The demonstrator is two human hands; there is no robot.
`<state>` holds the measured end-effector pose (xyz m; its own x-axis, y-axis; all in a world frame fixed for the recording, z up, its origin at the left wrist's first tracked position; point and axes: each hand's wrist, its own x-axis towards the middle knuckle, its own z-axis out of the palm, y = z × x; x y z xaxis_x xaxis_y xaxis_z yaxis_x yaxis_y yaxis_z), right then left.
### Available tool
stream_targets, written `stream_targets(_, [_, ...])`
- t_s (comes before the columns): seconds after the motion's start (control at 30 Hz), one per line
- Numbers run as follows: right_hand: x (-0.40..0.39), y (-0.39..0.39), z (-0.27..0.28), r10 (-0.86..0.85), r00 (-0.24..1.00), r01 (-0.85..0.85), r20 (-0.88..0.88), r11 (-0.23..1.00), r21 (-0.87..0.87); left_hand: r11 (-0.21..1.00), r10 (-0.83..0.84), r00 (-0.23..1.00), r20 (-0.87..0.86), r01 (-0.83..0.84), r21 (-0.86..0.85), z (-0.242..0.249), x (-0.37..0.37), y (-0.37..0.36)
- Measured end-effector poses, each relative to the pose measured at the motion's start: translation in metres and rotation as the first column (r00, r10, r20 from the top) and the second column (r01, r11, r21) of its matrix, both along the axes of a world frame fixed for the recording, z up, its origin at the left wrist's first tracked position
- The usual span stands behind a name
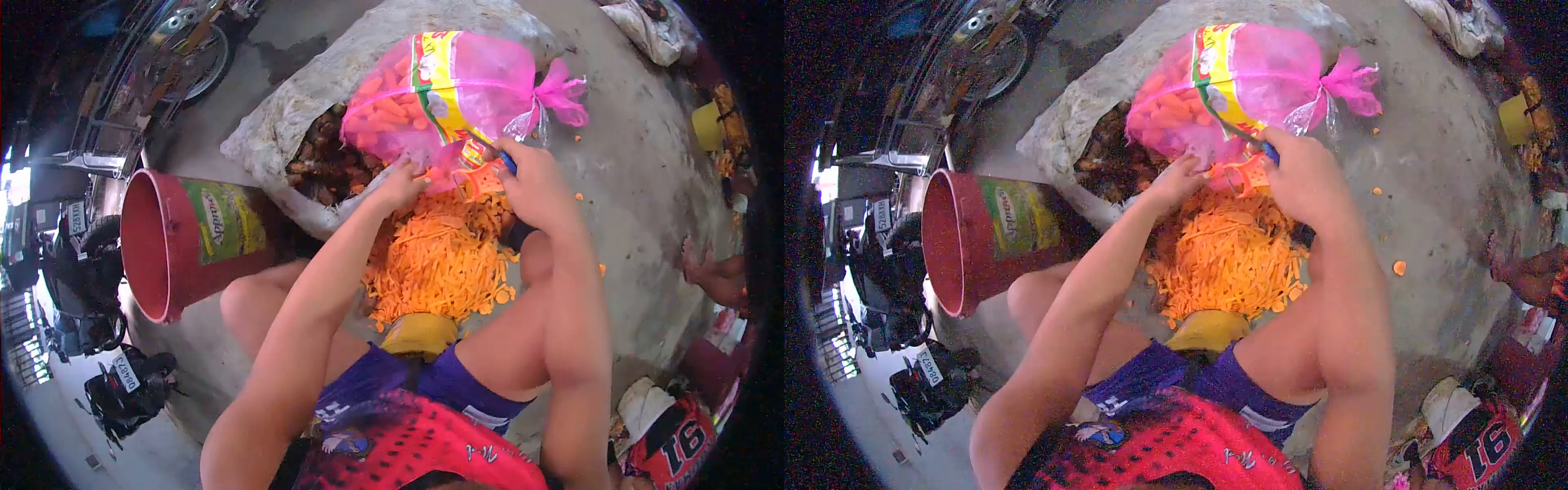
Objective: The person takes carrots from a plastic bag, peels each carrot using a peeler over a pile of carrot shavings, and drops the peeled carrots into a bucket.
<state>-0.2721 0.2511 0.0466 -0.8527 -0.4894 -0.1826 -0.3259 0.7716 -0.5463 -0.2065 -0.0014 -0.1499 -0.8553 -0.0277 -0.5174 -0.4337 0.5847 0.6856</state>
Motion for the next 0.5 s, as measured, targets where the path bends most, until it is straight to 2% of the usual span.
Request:
stream_targets(0.03, [-0.008,0.003,0.0,0.005,1.0,-0.005,0.003,0.999,-0.036,0.962,-0.064,0.996,-0.067,0.044,-0.269,-0.012,-0.013,-0.001])
stream_targets(0.07, [-0.014,0.005,0.0,0.001,1.0,-0.002,-0.008,0.999,-0.051,0.852,-0.143,0.983,-0.113,0.064,-0.52,-0.024,-0.026,-0.002])
stream_targets(0.2, [-0.02,0.011,0.003,0.0,1.0,0.0,0.005,0.998,-0.07,0.667,-0.131,0.988,0.08,0.147,-0.73,-0.071,-0.06,-0.048])
stream_targets(0.3, [-0.021,0.012,0.009,0.019,0.999,-0.014,0.049,0.996,-0.091,0.711,0.025,1.0,-0.009,-0.024,-0.703,-0.005,-0.056,-0.04])
stream_targets(0.33, [-0.02,0.012,0.008,0.029,0.997,-0.022,0.064,0.994,-0.104,0.625,-0.069,0.994,-0.081,-0.02,-0.78,-0.016,-0.056,-0.049])
stream_targets(0.43, [-0.017,0.012,0.0,0.051,0.996,-0.045,0.078,0.996,-0.077,0.655,-0.1,0.985,0.14,0.17,-0.736,0.016,-0.07,-0.049])
stream_targets(0.5, [-0.013,0.01,-0.001,0.059,0.996,-0.056,0.072,0.997,-0.05,0.574,-0.185,0.979,0.089,0.182,-0.799,-0.008,-0.07,-0.061])
